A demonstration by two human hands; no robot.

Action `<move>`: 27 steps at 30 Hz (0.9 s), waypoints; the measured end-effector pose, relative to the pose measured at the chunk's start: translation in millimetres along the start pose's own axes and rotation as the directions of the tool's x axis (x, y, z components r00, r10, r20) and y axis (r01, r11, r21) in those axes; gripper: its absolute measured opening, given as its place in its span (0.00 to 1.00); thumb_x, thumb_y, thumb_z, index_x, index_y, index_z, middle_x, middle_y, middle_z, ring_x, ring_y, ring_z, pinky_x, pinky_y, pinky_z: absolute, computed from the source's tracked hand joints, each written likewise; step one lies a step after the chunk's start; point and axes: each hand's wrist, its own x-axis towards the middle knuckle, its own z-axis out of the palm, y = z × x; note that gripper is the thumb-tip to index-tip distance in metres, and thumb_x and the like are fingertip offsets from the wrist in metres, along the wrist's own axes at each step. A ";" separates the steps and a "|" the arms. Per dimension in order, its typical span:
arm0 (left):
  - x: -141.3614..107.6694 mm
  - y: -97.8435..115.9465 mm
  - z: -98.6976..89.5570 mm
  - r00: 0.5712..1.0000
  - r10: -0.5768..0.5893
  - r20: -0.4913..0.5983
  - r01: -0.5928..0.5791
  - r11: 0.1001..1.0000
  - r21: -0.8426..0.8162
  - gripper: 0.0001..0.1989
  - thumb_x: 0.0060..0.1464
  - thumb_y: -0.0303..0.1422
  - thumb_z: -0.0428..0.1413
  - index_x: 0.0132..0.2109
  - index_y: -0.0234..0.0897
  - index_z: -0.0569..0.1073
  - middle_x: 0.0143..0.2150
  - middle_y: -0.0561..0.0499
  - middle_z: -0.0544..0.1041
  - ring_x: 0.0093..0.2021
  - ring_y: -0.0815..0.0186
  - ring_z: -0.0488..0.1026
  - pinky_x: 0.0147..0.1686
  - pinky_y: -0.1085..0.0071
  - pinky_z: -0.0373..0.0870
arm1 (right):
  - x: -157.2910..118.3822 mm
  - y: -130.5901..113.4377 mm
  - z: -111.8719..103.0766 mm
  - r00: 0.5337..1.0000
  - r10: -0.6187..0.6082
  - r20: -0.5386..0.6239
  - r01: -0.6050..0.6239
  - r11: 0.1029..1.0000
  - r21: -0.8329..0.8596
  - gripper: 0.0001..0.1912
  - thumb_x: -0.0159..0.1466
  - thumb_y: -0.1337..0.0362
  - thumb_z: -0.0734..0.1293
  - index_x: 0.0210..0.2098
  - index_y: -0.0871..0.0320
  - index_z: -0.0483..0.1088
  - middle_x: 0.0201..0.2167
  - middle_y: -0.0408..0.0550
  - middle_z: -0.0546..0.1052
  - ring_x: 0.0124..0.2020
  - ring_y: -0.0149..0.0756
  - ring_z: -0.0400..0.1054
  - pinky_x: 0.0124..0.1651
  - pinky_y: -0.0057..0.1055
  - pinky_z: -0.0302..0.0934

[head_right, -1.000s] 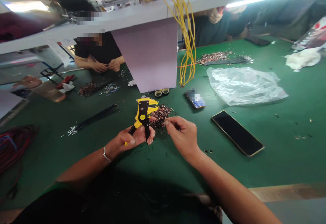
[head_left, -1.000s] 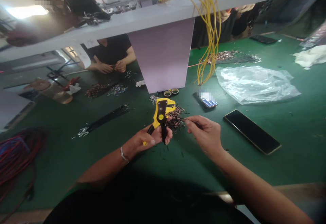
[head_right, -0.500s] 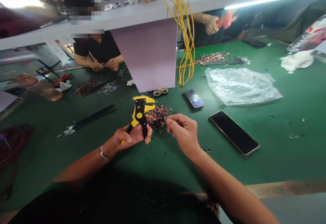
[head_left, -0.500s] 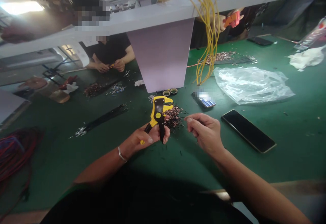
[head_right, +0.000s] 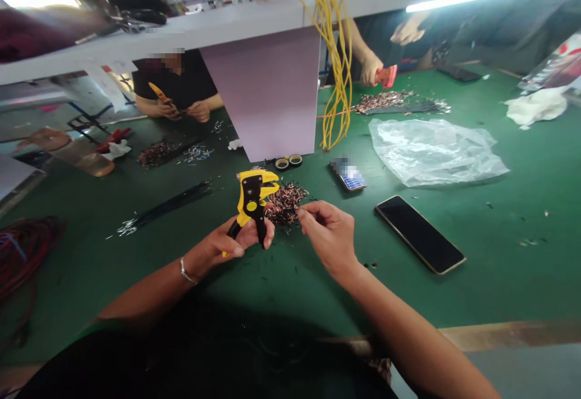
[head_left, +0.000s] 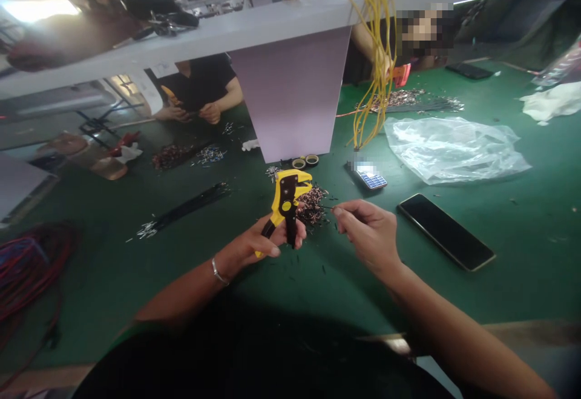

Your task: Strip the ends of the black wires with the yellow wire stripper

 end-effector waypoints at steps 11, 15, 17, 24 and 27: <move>-3.1 4.5 8.0 1.000 0.000 -0.021 0.000 1.000 0.016 0.40 0.39 0.29 0.65 0.63 0.40 0.67 0.47 0.44 0.73 0.44 0.58 0.69 0.51 0.58 0.63 | -0.7 -4.8 2.9 0.998 0.053 -0.032 -0.056 0.995 -0.088 0.10 0.54 0.62 0.67 0.19 0.57 0.73 0.12 0.39 0.68 0.14 0.26 0.56 0.19 0.27 0.53; -2.7 4.4 9.8 1.000 -0.012 -0.011 0.013 0.999 0.030 0.36 0.40 0.30 0.66 0.59 0.40 0.69 0.46 0.44 0.73 0.44 0.58 0.69 0.51 0.58 0.63 | -5.9 -7.9 4.4 0.999 0.041 0.009 -0.040 0.997 -0.073 0.10 0.55 0.61 0.67 0.20 0.56 0.73 0.12 0.38 0.68 0.14 0.26 0.57 0.20 0.27 0.54; -2.5 4.3 11.0 1.000 -0.020 -0.013 0.020 0.999 0.037 0.31 0.41 0.30 0.67 0.55 0.39 0.71 0.45 0.44 0.72 0.44 0.58 0.68 0.50 0.58 0.63 | -9.0 -10.0 5.7 0.999 0.033 0.030 -0.031 0.997 -0.065 0.10 0.55 0.61 0.67 0.19 0.56 0.73 0.11 0.38 0.68 0.14 0.25 0.56 0.20 0.27 0.54; -1.2 2.7 11.0 1.000 -0.024 0.007 0.024 0.997 0.068 0.25 0.41 0.31 0.67 0.49 0.35 0.73 0.44 0.44 0.71 0.45 0.59 0.67 0.49 0.61 0.63 | -12.4 -12.4 8.4 0.997 0.039 0.065 -0.035 0.997 -0.063 0.11 0.56 0.61 0.66 0.19 0.57 0.72 0.12 0.38 0.69 0.14 0.25 0.56 0.19 0.26 0.53; -0.1 3.0 10.9 1.000 -0.025 0.017 0.023 0.997 0.074 0.26 0.41 0.31 0.67 0.49 0.34 0.72 0.43 0.45 0.70 0.44 0.59 0.67 0.48 0.62 0.62 | -12.0 -11.2 8.7 0.997 0.043 0.070 -0.039 0.998 -0.052 0.11 0.56 0.61 0.66 0.19 0.57 0.72 0.11 0.38 0.68 0.14 0.25 0.56 0.19 0.26 0.52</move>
